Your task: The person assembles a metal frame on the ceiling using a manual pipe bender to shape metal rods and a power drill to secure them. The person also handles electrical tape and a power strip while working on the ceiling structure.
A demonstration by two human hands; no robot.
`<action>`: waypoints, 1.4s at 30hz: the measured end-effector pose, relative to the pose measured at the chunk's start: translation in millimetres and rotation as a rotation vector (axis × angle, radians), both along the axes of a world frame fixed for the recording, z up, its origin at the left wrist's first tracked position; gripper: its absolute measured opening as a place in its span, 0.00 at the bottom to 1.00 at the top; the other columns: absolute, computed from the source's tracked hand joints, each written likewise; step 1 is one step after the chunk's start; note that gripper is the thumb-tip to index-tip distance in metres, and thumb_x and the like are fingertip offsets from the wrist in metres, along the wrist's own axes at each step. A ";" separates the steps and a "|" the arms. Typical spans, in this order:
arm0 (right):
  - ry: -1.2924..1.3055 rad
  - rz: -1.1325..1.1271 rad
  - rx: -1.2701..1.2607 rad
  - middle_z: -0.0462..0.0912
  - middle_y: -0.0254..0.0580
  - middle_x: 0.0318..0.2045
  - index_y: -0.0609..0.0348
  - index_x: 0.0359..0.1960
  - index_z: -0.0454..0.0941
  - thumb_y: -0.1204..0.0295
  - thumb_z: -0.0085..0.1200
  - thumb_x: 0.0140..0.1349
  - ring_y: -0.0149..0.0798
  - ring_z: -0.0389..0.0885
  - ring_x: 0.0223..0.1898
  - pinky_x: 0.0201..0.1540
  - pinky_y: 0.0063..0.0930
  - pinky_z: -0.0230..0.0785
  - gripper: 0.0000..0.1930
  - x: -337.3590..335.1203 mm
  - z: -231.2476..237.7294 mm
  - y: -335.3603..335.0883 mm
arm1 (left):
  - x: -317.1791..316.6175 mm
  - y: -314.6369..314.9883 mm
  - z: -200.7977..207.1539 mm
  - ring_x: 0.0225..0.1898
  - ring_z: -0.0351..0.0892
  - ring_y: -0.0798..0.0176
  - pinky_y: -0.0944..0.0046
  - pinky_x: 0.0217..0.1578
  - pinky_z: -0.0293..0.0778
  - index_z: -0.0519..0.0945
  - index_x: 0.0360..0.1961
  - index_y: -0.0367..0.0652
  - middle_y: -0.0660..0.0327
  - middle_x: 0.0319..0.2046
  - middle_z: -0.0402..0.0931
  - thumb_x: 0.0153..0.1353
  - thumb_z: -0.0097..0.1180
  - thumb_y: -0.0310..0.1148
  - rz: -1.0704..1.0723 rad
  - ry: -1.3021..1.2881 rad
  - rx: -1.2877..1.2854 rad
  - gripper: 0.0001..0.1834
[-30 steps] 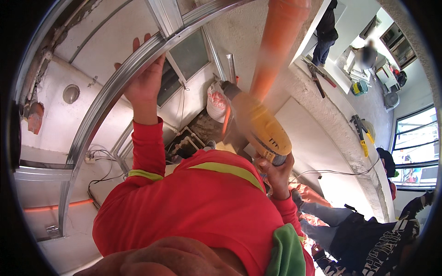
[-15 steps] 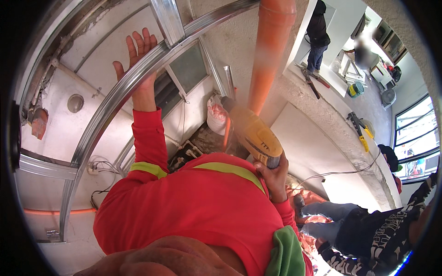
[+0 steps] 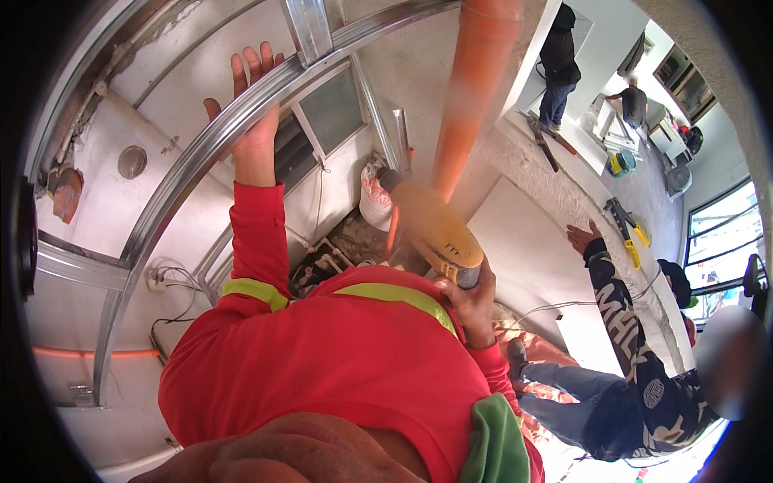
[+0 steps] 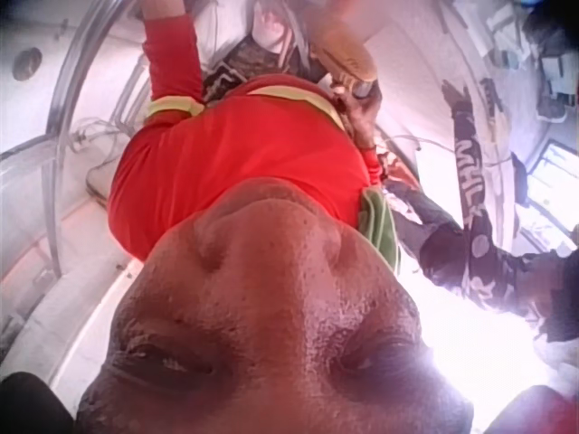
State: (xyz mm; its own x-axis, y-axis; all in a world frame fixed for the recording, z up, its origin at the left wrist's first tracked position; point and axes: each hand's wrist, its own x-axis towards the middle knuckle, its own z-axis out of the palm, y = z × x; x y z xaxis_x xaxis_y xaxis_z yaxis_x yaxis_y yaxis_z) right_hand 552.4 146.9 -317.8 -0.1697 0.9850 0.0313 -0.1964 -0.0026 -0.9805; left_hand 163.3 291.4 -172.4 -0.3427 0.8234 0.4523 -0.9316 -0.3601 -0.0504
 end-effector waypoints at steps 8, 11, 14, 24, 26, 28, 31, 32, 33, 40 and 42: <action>-0.137 0.067 0.099 0.87 0.45 0.43 0.71 0.58 0.73 0.54 0.78 0.51 0.34 0.84 0.46 0.50 0.30 0.76 0.41 -9.8 -3.6 -4.5 | -9.0 -6.1 7.8 0.66 0.69 0.36 0.33 0.69 0.60 0.75 0.58 0.37 0.41 0.52 0.77 0.69 0.28 0.73 0.045 -0.084 -0.059 0.47; -0.154 0.085 0.072 0.87 0.46 0.44 0.71 0.58 0.73 0.53 0.77 0.51 0.35 0.83 0.47 0.52 0.32 0.75 0.41 -16.1 -0.7 -4.6 | -13.1 -4.8 0.4 0.66 0.68 0.36 0.32 0.70 0.59 0.73 0.59 0.37 0.42 0.52 0.77 0.69 0.28 0.73 0.054 -0.061 -0.110 0.47; -0.179 0.081 0.060 0.87 0.47 0.46 0.71 0.59 0.72 0.54 0.78 0.50 0.35 0.83 0.49 0.54 0.33 0.74 0.42 -25.7 1.0 -3.7 | -17.3 -8.3 -13.3 0.69 0.65 0.36 0.32 0.71 0.55 0.69 0.64 0.38 0.42 0.57 0.73 0.69 0.28 0.73 -0.005 -0.010 -0.088 0.48; -0.336 -0.008 0.147 0.87 0.52 0.43 0.72 0.64 0.69 0.54 0.77 0.51 0.36 0.85 0.46 0.51 0.35 0.76 0.46 -51.7 9.5 -10.4 | -35.7 -21.7 -7.8 0.76 0.46 0.28 0.24 0.72 0.43 0.58 0.75 0.39 0.35 0.72 0.55 0.68 0.38 0.69 -0.241 0.045 0.078 0.48; -0.389 -0.008 0.163 0.87 0.54 0.43 0.71 0.64 0.69 0.53 0.77 0.50 0.39 0.86 0.45 0.51 0.35 0.76 0.46 -58.9 10.7 -16.1 | -35.7 -32.3 -8.6 0.75 0.47 0.28 0.23 0.72 0.43 0.59 0.74 0.38 0.34 0.72 0.54 0.67 0.37 0.69 -0.289 0.042 0.074 0.49; -0.447 -0.006 0.174 0.87 0.57 0.39 0.70 0.63 0.70 0.51 0.77 0.49 0.48 0.88 0.42 0.48 0.36 0.77 0.47 -65.7 9.3 -20.4 | -35.9 -41.5 -9.2 0.74 0.49 0.27 0.22 0.72 0.42 0.61 0.71 0.36 0.34 0.67 0.60 0.65 0.44 0.63 -0.339 0.063 0.055 0.46; -0.389 -0.033 0.201 0.87 0.59 0.37 0.68 0.62 0.71 0.49 0.78 0.46 0.53 0.89 0.42 0.46 0.40 0.78 0.48 -73.3 4.2 -26.5 | -39.4 -55.2 -6.6 0.73 0.51 0.25 0.19 0.72 0.40 0.68 0.58 0.33 0.36 0.59 0.65 0.49 0.55 0.49 -0.302 0.110 -0.072 0.38; -0.384 -0.033 0.199 0.87 0.60 0.38 0.68 0.62 0.71 0.48 0.78 0.46 0.55 0.88 0.41 0.46 0.41 0.78 0.48 -75.8 2.4 -27.1 | -40.7 -57.6 -5.4 0.73 0.51 0.24 0.18 0.72 0.39 0.68 0.57 0.33 0.36 0.59 0.65 0.49 0.56 0.49 -0.271 0.129 -0.124 0.38; -0.378 -0.030 0.205 0.87 0.61 0.38 0.67 0.62 0.71 0.48 0.78 0.45 0.56 0.88 0.41 0.46 0.43 0.78 0.48 -77.5 0.8 -28.4 | -42.2 -60.3 -3.3 0.72 0.51 0.24 0.18 0.72 0.39 0.69 0.57 0.33 0.37 0.59 0.65 0.49 0.57 0.49 -0.248 0.166 -0.140 0.38; -0.417 -0.001 0.167 0.87 0.58 0.44 0.67 0.63 0.71 0.52 0.79 0.46 0.50 0.87 0.49 0.52 0.38 0.76 0.47 -89.9 -3.6 -27.8 | -41.6 -65.6 4.4 0.72 0.52 0.24 0.20 0.72 0.38 0.70 0.54 0.32 0.38 0.58 0.66 0.51 0.58 0.51 -0.277 0.200 -0.164 0.37; -0.409 0.007 0.160 0.87 0.58 0.45 0.67 0.63 0.71 0.51 0.79 0.46 0.51 0.87 0.50 0.52 0.38 0.76 0.47 -95.1 -4.7 -25.3 | -40.7 -66.2 5.1 0.72 0.53 0.25 0.20 0.72 0.38 0.70 0.54 0.33 0.38 0.58 0.66 0.52 0.58 0.52 -0.292 0.194 -0.174 0.37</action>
State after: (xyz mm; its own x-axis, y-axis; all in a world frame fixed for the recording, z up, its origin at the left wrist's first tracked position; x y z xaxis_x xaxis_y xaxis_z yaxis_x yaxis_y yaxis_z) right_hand 457.3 121.7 -322.4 -0.2066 0.9720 0.1122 0.2080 0.1557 -0.9656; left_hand 122.6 225.2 -167.3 -0.0042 0.9438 0.3304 -0.9823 -0.0658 0.1753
